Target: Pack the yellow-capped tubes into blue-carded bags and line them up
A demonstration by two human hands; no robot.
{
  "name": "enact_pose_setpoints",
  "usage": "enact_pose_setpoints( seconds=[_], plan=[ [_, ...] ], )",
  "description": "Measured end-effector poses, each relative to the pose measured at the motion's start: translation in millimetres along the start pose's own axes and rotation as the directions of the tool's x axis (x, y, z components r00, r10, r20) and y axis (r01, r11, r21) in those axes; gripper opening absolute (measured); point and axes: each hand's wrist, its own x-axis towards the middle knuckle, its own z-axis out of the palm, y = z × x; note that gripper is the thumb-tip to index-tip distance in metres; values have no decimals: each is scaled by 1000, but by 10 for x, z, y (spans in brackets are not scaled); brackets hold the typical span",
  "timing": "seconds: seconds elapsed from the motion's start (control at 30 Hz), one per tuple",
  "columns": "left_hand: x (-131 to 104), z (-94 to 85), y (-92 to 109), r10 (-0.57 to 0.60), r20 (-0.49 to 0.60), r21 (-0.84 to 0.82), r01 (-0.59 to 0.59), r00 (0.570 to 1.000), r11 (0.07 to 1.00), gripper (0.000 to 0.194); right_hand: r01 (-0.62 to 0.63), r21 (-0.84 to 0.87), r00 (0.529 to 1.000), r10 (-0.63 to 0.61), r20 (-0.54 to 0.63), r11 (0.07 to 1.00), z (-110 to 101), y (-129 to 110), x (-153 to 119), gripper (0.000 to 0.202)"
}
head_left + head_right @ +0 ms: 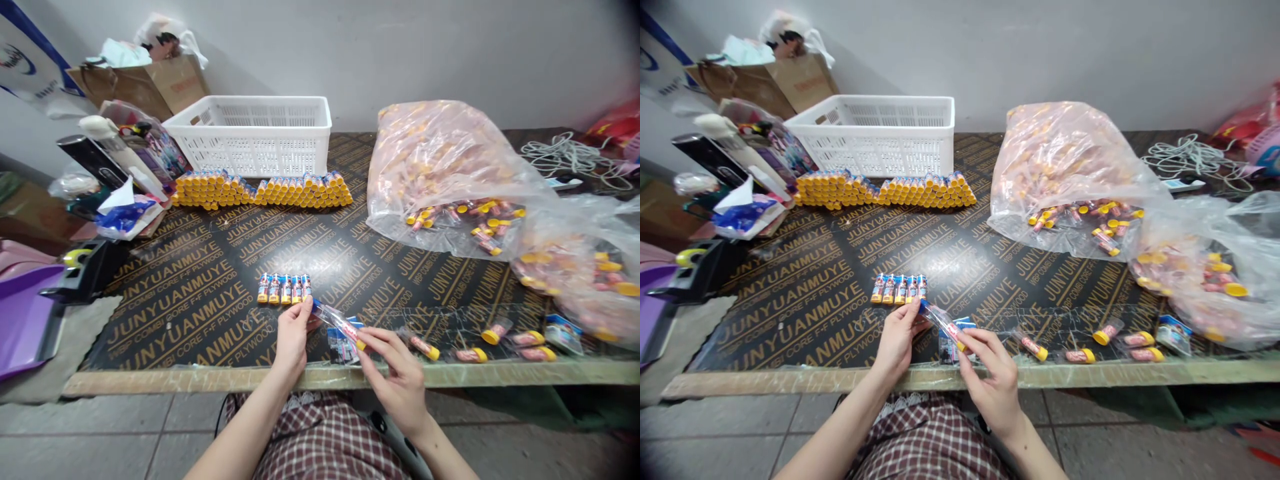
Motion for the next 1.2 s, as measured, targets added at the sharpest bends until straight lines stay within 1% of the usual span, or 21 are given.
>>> enact_pose_setpoints(
  seconds=[0.07, 0.13, 0.23, 0.33, 0.4, 0.5, 0.6, 0.67, 0.9, 1.1, 1.2],
  plan=[
    [-43, 28, 12, 15, 88, -18, -13, 996, 1000, 36, -19, 32, 998, 18, 55, 999, 15, 18, -7, 35],
    [-86, 50, 38, -32, 171, -26, 37, 985, 999, 35, -26, 63, 995, 20, 93, 998, 24, 47, -13, 36],
    [-135, 59, 73, -123, 252, 11, 125, 960, 992, 42, -12, 54, 994, 6, 111, 998, 24, 95, -6, 40],
    [-170, 47, 72, -219, 372, 123, 186, 902, 975, 39, 2, -6, 996, -1, 93, 1000, 14, 119, 30, 56],
    [-197, 41, 56, -277, 418, 195, 212, 865, 958, 37, -6, 22, 993, 3, 115, 1000, 1, 120, 60, 71],
    [-243, 45, 39, -324, 431, 240, 240, 842, 941, 37, -37, 144, 977, 6, 213, 989, -20, 122, 86, 83],
    [-286, 56, 38, -359, 443, 261, 265, 821, 928, 39, -58, 213, 956, -7, 294, 975, -33, 138, 82, 86],
    [-306, 62, 41, -368, 444, 266, 273, 817, 925, 39, -75, 235, 948, -4, 319, 969, -32, 149, 72, 86],
    [-308, 67, 56, -363, 450, 250, 275, 816, 928, 40, -88, 310, 959, -3, 282, 947, -1, 145, 62, 86],
    [-339, 74, 40, -360, 439, 238, 280, 823, 930, 40, -100, 330, 965, 12, 261, 939, 36, 141, 54, 85],
    [-324, 78, 31, -348, 435, 228, 273, 830, 935, 40, -92, 328, 962, -2, 274, 940, 52, 125, 72, 84]
  ],
)
